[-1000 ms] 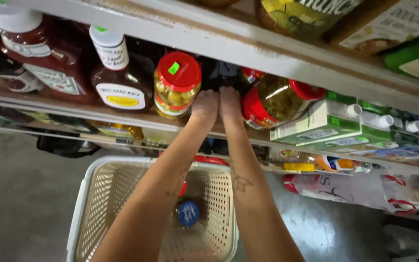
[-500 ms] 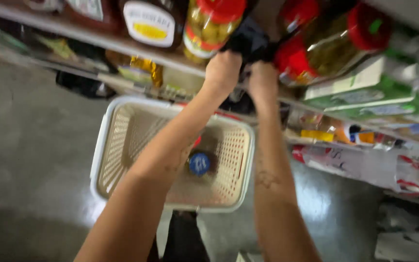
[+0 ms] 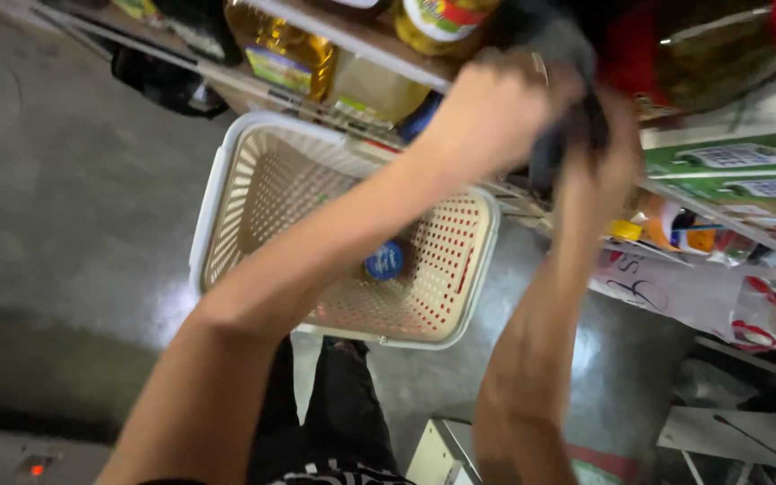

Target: The recorder is taking jars off a grocery shelf, wiping them down with a cloth, and either placing them back or into a basket.

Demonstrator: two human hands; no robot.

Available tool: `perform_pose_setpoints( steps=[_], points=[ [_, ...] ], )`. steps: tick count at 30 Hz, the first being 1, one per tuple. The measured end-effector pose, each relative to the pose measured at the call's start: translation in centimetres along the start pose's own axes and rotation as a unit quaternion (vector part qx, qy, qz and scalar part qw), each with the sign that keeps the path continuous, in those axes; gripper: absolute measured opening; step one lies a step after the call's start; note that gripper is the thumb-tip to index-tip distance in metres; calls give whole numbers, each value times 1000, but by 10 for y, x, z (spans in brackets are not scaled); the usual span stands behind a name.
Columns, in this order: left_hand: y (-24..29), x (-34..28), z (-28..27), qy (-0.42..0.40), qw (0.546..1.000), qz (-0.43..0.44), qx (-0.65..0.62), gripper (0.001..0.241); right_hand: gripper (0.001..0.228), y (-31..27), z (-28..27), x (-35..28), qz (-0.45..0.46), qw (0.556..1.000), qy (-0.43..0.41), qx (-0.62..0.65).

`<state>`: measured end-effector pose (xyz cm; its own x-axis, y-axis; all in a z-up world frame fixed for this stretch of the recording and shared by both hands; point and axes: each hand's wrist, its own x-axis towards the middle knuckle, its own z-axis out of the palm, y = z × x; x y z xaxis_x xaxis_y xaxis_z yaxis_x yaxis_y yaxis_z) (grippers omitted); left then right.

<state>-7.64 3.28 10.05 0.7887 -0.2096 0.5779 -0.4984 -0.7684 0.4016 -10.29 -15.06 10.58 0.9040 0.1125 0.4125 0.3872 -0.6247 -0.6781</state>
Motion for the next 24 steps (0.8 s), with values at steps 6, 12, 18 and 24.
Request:
perform_pose_setpoints(
  steps=[6, 12, 18, 24],
  points=[
    [9, -143, -1, -81, 979, -7, -186, 38, 43, 34, 22, -159, 218, 958, -53, 179],
    [-36, -265, 137, -332, 890, -230, -213, 32, 40, 169, 123, -241, 282, 941, -189, 15],
    [-104, -375, 251, -158, 907, -373, -118, 37, 50, 267, 258, -268, 256, 941, -212, -61],
    [-133, -387, 230, -482, 714, -499, -92, 36, 117, 223, 328, -261, 269, 882, -323, -210]
  ],
)
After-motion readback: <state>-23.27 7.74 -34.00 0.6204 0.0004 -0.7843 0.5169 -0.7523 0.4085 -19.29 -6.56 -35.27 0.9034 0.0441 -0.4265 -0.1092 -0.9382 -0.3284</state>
